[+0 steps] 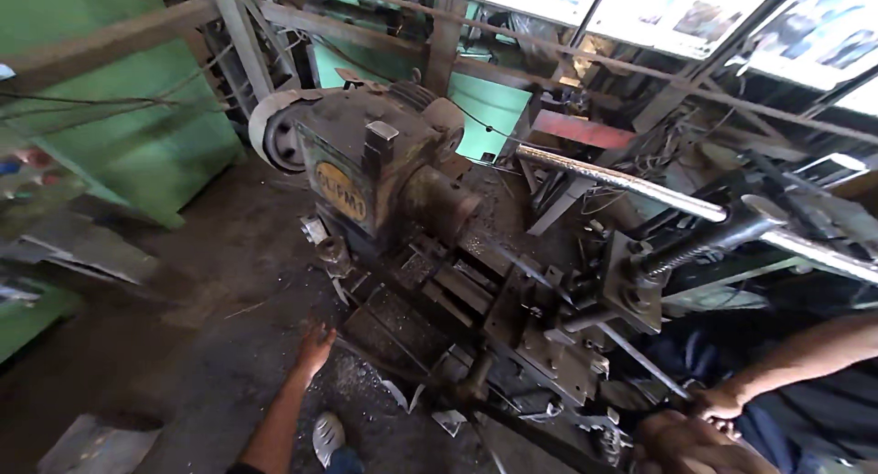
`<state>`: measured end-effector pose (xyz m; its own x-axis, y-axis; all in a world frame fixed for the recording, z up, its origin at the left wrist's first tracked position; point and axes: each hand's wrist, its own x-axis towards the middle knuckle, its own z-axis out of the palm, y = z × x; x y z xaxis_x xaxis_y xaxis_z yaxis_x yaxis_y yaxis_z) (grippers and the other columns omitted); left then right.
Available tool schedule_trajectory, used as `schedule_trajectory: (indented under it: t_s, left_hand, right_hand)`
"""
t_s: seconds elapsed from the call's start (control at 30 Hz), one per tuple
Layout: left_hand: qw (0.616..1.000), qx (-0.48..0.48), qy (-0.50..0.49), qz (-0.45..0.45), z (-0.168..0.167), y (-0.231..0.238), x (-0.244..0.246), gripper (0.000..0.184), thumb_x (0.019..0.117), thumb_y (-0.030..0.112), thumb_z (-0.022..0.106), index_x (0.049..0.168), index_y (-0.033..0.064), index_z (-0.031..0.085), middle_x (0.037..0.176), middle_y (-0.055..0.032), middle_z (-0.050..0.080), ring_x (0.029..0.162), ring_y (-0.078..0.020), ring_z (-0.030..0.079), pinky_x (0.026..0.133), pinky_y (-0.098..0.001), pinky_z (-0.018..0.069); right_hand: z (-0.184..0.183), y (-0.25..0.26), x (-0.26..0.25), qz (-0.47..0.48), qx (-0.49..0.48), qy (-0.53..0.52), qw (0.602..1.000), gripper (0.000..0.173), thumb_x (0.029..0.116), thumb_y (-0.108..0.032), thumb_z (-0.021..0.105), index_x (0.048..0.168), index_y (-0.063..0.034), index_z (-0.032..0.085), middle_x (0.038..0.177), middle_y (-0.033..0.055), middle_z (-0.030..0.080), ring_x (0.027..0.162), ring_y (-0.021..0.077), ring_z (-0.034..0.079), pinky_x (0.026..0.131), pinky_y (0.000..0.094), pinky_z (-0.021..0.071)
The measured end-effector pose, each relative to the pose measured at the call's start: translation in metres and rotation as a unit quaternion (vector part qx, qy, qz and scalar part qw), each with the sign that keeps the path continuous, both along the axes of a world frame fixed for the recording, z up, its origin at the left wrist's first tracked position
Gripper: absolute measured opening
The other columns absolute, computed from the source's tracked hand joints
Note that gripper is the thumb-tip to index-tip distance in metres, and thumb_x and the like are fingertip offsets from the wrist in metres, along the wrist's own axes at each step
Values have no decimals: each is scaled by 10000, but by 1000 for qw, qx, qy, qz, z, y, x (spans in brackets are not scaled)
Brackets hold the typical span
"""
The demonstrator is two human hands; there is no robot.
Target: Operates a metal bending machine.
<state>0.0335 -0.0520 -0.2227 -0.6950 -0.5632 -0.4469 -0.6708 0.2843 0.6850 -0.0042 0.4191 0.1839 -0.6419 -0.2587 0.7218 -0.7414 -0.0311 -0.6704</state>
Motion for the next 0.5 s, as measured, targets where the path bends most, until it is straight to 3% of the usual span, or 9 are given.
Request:
schedule_trajectory:
  t_s: [0.07, 0.2, 0.27, 0.33, 0.5]
  left_hand:
    - [998, 46, 23, 39, 18, 22, 7, 533, 1031, 387, 577, 1433, 38, 552, 1514, -204, 495, 1435, -349, 436, 1178, -547, 369]
    - [982, 157, 99, 46, 71, 76, 14, 481, 1062, 342, 531, 1423, 25, 548, 1457, -181, 558, 1368, -280, 524, 1133, -498, 438]
    - [970, 199, 138, 5, 98, 99, 14, 474, 1046, 382, 536, 1397, 67, 578, 1397, -127, 616, 1295, -246, 587, 1054, -476, 510]
    - [953, 238, 183, -45, 131, 118, 10, 462, 1043, 386, 554, 1386, 78, 587, 1367, -106, 640, 1262, -236, 618, 1047, -451, 537]
    - [902, 209, 334, -179, 236, 154, -10, 415, 1058, 329, 536, 1363, 55, 598, 1324, -91, 664, 1221, -232, 644, 1042, -425, 557]
  right_hand:
    - [2, -9, -3, -6, 22, 18, 1000, 496, 1062, -498, 374, 1026, -142, 717, 806, -9, 649, 742, 123, 629, 712, 315, 549]
    - [7, -31, -12, -6, 56, 61, 997, 462, 1089, -452, 353, 1056, -162, 711, 829, -11, 665, 750, 129, 647, 706, 316, 570]
    - [8, -43, -16, -18, 51, 75, 996, 479, 1091, -456, 345, 1035, -163, 719, 809, -17, 654, 714, 118, 631, 645, 288, 552]
    - [9, -52, -17, -25, 53, 76, 995, 490, 1092, -470, 344, 1018, -173, 727, 800, -28, 646, 703, 102, 623, 630, 270, 541]
    - [12, -79, -21, -51, 44, 106, 992, 414, 1081, -426, 433, 939, -165, 721, 776, -23, 677, 706, 104, 655, 637, 285, 564]
